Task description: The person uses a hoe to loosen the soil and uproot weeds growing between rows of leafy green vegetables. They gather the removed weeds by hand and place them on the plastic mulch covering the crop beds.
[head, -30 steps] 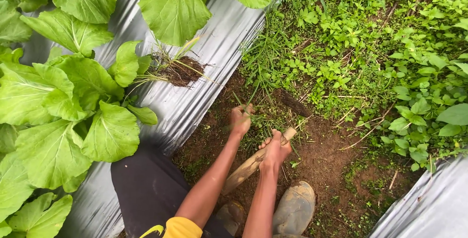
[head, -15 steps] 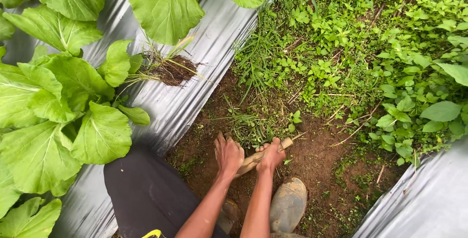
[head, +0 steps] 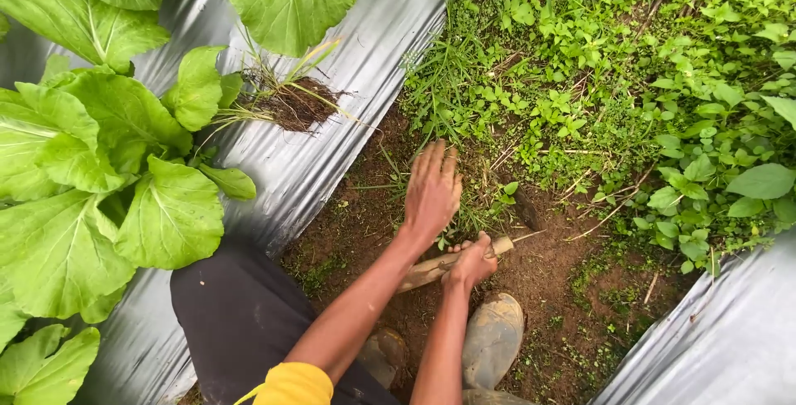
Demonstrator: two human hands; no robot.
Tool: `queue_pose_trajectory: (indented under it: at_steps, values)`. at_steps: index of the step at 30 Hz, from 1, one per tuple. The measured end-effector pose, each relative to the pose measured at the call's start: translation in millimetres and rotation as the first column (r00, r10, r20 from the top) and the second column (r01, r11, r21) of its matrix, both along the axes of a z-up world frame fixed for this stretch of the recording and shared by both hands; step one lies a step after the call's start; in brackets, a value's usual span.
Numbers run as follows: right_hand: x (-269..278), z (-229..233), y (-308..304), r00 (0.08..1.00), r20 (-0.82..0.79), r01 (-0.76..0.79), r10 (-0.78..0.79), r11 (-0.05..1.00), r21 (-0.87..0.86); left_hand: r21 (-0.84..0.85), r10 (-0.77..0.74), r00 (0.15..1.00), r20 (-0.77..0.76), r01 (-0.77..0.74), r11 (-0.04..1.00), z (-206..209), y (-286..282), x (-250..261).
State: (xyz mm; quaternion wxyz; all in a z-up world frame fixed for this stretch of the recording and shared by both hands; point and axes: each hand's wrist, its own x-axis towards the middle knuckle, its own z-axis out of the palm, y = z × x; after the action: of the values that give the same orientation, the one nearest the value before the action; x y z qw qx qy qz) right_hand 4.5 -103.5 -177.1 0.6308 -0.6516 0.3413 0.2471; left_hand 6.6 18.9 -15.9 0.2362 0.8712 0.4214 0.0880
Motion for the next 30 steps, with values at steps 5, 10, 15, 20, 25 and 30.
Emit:
queue_pose_trajectory:
  at_steps: [5, 10, 15, 20, 25, 30]
  values:
    - [-2, 22, 2, 0.999, -0.046, 0.020, -0.019, 0.999, 0.028, 0.060, 0.183, 0.949, -0.257, -0.174, 0.983, -58, 3, -44]
    - [-4, 26, 5, 0.998, -0.039, 0.051, -0.049, 0.998, 0.036, -0.013, 0.327, 0.940, -0.096, -0.329, 0.944, -114, -22, -53]
    - [-12, 23, 7, 0.999, -0.013, 0.044, -0.044, 0.999, 0.008, -0.115, 0.392, 0.915, 0.096, -0.381, 0.918, -120, -39, -33]
    - [-24, -1, 6, 0.997, -0.011, -0.074, 0.073, 0.978, -0.197, -0.197, 0.371, 0.911, 0.178, -0.337, 0.921, -130, -47, -27]
    - [-29, -24, 3, 0.982, -0.040, -0.187, 0.185, 0.916, -0.354, -0.265, 0.268, 0.932, 0.243, -0.202, 0.943, -144, -52, -26]
    - [-21, 27, 9, 0.996, -0.036, 0.085, -0.085, 0.996, -0.001, 0.169, 0.043, 0.995, 0.091, -0.058, 0.984, -129, -16, -58]
